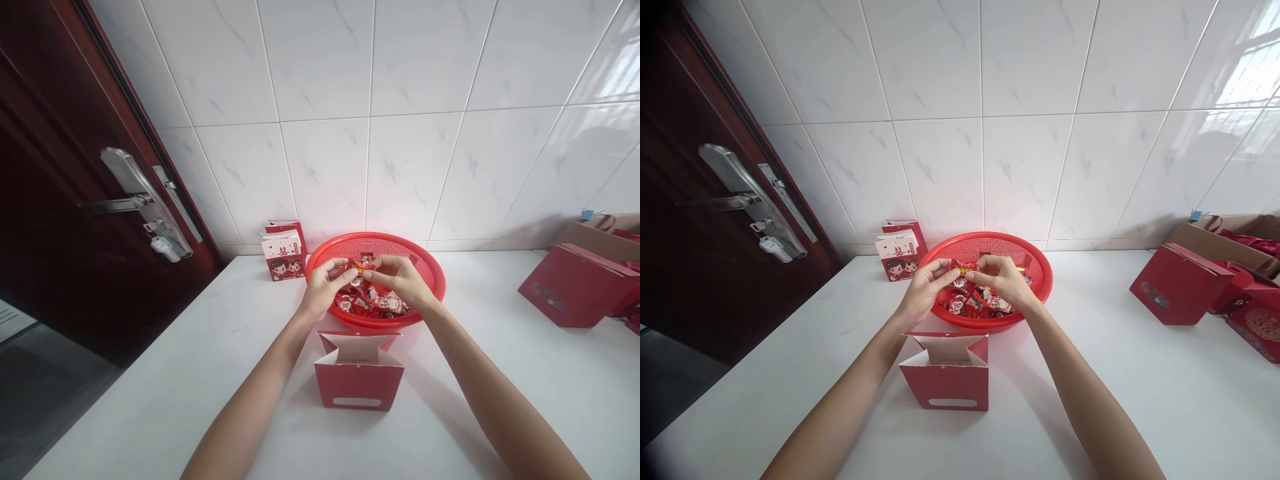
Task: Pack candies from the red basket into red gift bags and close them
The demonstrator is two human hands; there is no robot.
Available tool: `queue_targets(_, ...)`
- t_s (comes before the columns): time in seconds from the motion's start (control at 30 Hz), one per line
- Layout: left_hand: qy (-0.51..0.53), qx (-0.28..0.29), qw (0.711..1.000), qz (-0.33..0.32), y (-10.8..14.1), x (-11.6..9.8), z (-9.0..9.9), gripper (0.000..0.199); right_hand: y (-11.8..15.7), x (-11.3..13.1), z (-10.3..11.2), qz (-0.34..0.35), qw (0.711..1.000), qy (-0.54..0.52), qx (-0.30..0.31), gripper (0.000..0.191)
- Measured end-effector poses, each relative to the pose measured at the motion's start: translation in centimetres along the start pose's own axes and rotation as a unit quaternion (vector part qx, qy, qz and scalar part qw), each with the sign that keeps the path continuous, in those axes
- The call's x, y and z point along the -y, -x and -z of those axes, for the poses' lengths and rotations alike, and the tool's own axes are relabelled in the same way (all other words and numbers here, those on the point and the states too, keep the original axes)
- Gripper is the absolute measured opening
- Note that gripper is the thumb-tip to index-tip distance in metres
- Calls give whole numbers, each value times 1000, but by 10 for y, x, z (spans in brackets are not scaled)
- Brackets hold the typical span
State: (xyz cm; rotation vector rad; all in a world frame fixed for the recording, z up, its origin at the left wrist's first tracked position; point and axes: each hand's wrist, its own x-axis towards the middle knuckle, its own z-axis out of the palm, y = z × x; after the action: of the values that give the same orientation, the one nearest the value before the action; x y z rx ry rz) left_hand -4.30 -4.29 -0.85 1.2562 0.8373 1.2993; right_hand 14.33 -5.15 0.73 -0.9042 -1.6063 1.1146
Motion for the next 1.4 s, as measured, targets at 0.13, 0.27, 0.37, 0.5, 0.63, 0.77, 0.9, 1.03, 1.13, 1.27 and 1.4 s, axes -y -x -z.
queue_targets(0.13,22,-9,1000,-2,-1,0,-1,34,0,2,24,-15,996,70,56,37)
queue_targets(0.27,51,-26,998,13,-2,1,-1,36,-1,-16,52,-45,950,303,61,38)
queue_targets(0.37,45,-28,999,14,-2,1,-1,36,-2,-38,58,-72,885,448,100,35)
queue_targets(0.5,29,-24,999,10,-2,0,-2,37,-4,-51,44,-88,877,457,116,29)
queue_targets(0.63,28,-19,999,15,-1,-1,-1,41,-6,-42,28,-109,887,433,122,33)
queue_targets(0.77,23,-21,999,8,-2,0,0,40,-8,-28,25,-123,911,382,95,33)
queue_targets(0.9,13,-14,1000,4,-2,1,1,38,-12,-25,26,-134,930,341,1,48)
queue_targets(1.03,7,-11,1000,0,-2,1,1,38,-14,-28,26,-141,937,319,-7,54)
queue_targets(1.13,8,-14,1000,1,-3,2,1,39,-12,-29,26,-154,943,295,15,59)
queue_targets(1.27,18,-16,1000,5,-3,2,0,40,-10,-29,27,-177,930,322,23,57)
queue_targets(1.4,29,-19,999,4,-3,2,0,40,-9,-28,27,-208,902,375,40,32)
